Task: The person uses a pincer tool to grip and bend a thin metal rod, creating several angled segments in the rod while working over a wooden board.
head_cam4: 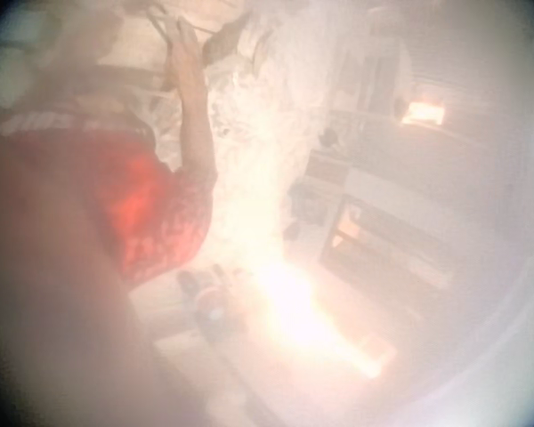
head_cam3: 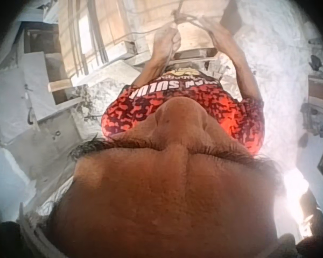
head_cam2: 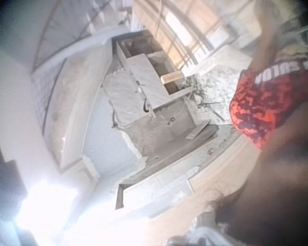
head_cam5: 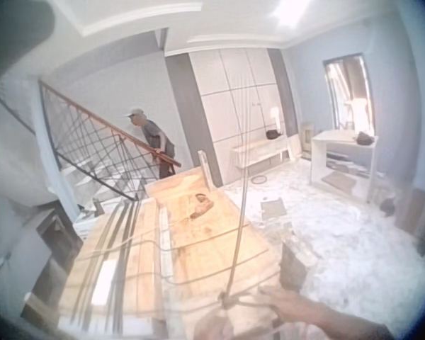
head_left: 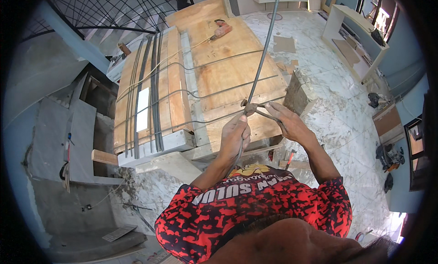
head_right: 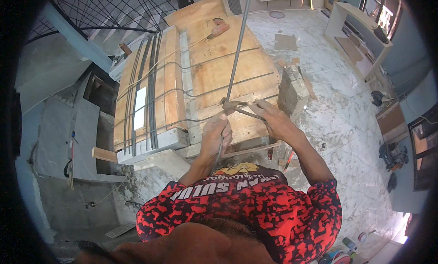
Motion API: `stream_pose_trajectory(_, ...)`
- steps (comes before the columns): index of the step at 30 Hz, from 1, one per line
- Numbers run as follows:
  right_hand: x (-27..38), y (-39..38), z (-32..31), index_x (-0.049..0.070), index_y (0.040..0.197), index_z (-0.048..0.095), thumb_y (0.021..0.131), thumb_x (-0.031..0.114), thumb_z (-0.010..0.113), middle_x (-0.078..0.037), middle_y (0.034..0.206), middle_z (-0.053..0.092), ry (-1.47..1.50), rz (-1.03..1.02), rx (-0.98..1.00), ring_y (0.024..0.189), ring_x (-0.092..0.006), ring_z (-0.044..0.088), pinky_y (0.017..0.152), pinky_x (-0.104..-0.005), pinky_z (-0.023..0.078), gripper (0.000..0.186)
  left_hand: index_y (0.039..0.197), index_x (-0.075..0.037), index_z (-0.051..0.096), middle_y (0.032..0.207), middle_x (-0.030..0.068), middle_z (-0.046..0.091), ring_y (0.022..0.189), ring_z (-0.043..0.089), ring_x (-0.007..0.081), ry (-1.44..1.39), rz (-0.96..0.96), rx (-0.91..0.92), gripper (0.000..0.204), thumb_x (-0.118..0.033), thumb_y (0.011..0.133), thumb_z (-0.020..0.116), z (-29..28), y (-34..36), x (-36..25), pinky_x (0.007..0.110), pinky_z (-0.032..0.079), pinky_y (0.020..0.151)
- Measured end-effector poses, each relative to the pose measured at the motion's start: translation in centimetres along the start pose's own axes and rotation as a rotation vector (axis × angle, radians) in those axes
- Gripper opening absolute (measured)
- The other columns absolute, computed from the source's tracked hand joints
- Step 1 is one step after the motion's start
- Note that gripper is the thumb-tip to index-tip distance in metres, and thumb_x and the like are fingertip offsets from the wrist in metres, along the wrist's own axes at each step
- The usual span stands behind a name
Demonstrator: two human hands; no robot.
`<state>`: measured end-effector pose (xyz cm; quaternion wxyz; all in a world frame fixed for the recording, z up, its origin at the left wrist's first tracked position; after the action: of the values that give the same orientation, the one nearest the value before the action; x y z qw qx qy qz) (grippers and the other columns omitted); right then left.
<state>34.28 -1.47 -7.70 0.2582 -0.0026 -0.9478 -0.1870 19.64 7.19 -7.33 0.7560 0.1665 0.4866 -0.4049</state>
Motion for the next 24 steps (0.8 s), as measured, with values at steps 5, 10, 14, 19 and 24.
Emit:
stream_pose_trajectory(5,0.5,0.3,0.0,0.014,0.142,0.034,0.087,0.0,0.05,-0.023,0.133,0.045,0.031,-0.035,0.051,0.116,-0.0409,0.049,0.096,-0.0416,0.044,0.058,0.124,0.003,0.05,0.056,-0.0047,0.039,0.037,0.033,0.0031,0.024,-0.024,-0.034,0.04,-0.029,0.099,0.045,-0.4,0.1,0.2,0.018,0.026,0.033)
stream_pose_trajectory(10,0.5,0.2,1.0,0.01,0.142,0.033,0.084,-0.003,0.052,-0.023,0.132,0.045,0.127,0.003,0.075,0.116,-0.0413,0.048,0.098,-0.043,0.041,0.062,0.112,0.0,0.057,0.055,-0.0047,0.04,0.037,0.034,0.0038,0.034,-0.056,-0.004,0.035,-0.03,0.099,0.045,0.2,-0.4,-0.6,0.018,0.027,0.034)
stream_pose_trajectory(14,1.8,0.0,0.2,0.011,0.143,0.031,0.083,-0.006,0.051,-0.021,0.131,0.046,-0.025,-0.183,-0.027,0.114,-0.0408,0.049,0.097,-0.0437,0.041,0.066,0.112,-0.002,0.057,0.057,-0.0043,0.041,0.038,0.035,0.0044,0.096,0.001,-0.014,0.035,-0.032,0.099,0.045,-0.8,0.0,0.0,0.019,0.029,0.035)
stream_pose_trajectory(19,1.3,-0.5,0.3,0.017,0.144,0.032,0.071,-0.011,0.056,-0.017,0.111,0.05,-0.077,-0.053,0.096,0.098,-0.0361,0.055,0.081,-0.0418,0.049,0.081,0.079,-0.007,0.048,0.056,-0.0033,0.04,0.036,0.033,0.0046,0.074,0.004,-0.024,0.031,-0.032,0.098,0.046,-0.8,0.0,0.4,0.019,0.026,0.034)
stream_pose_trajectory(24,0.4,-0.9,1.0,0.018,0.145,0.03,0.076,-0.007,0.055,-0.015,0.094,0.048,-0.085,-0.022,0.122,0.084,-0.0342,0.055,0.071,-0.0407,0.047,0.077,0.075,-0.01,0.045,0.056,-0.0034,0.04,0.037,0.035,0.0057,0.058,-0.023,0.014,0.033,-0.031,0.1,0.043,-0.5,0.1,0.5,0.02,0.027,0.034)
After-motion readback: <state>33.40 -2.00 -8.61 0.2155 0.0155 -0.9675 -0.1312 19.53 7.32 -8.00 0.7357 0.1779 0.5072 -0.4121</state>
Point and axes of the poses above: each hand's wrist, its own y-axis towards the middle knuckle, its own z-axis out of the palm, x = y × z, the point moved 7 cm from there along y, towards the middle knuckle
